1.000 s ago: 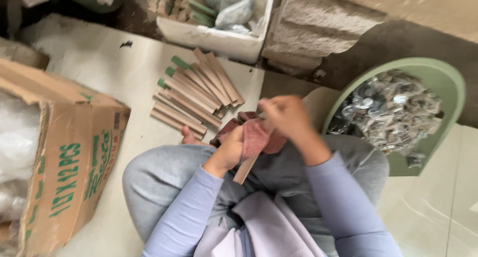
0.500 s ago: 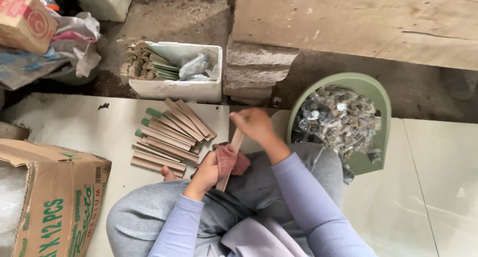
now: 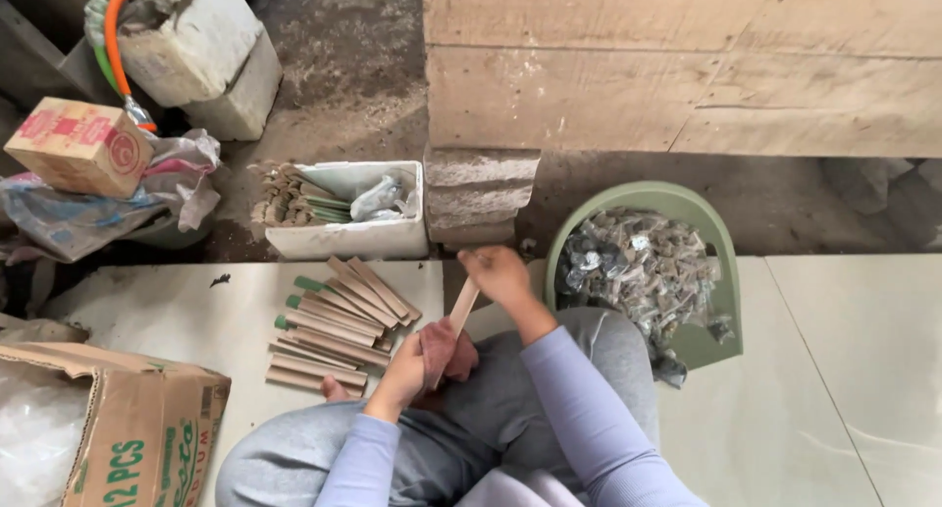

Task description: The person sits cross-legged on the floor and repeatedly wipes individual wooden sticks with a cloth. They pick up each stick from a pile, wipe it thoroughly, and place it into a white container. The process is repeated for multiple sticks throughout the video.

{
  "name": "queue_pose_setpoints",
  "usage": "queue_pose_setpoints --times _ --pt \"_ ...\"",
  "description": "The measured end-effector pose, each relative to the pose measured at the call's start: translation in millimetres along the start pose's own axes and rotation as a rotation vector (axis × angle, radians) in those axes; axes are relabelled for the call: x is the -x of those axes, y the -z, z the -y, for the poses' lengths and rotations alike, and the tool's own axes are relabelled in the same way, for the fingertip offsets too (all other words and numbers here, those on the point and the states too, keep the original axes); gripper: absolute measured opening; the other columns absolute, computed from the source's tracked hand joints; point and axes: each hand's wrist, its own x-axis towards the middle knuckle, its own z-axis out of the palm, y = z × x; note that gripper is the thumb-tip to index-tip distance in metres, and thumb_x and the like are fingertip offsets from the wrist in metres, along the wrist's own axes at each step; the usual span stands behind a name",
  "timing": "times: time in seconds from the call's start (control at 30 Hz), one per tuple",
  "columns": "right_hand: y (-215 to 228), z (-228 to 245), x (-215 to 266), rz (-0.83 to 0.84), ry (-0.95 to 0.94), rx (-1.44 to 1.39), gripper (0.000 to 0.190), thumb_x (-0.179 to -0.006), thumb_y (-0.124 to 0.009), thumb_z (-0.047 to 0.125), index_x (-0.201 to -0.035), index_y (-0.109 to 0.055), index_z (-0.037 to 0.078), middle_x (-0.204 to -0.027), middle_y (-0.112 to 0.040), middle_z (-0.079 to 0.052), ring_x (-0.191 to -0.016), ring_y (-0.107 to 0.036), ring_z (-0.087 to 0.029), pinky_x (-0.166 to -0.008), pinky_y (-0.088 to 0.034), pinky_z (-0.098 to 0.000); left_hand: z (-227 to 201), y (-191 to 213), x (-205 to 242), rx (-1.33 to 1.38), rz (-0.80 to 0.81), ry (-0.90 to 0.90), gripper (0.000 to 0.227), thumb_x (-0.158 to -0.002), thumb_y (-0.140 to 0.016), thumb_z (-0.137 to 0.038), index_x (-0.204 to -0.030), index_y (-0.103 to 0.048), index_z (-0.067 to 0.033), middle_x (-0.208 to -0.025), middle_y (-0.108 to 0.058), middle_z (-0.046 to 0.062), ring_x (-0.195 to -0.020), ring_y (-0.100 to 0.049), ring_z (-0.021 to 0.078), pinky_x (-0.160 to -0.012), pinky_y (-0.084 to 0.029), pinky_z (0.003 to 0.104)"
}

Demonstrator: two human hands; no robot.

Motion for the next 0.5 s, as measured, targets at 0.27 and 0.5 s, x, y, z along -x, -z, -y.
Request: queue_pose_setpoints --times 0.27,0.5 --pt "-7.6 58.5 21.1 0.285 -0.042 0.326 0.041 -0.077 -0.030 0.044 -0.048 -0.042 0.017 -0.052 -0.047 0.000 -0.054 -0.048 -0.017 -0.045 -0.028 -0.0330 62.8 24.8 -30.5 0.192 -0.139 0.049 0.023 -0.074 -0.063 -0.011 -0.096 -0.063 -0.0052 -0.070 -0.059 0.003 -0.063 -0.053 0.0121 -0.053 -0.045 0.026" --pt "22.4 18.3 -5.7 0.020 -0.065 0.067 0.031 -0.076 -0.049 0.037 -0.081 -0.068 0.013 -0.065 -0.064 -0.009 -0.064 -0.061 -0.026 -0.056 -0.047 -0.0336 -3.4 3.2 -9.3 0.017 0.090 -0.084 0.042 -0.077 -0.062 -0.034 -0.049 -0.056 -0.0040 -0.038 -0.049 0.009 -0.038 -0.050 0.0159 -0.044 -0.042 0.023"
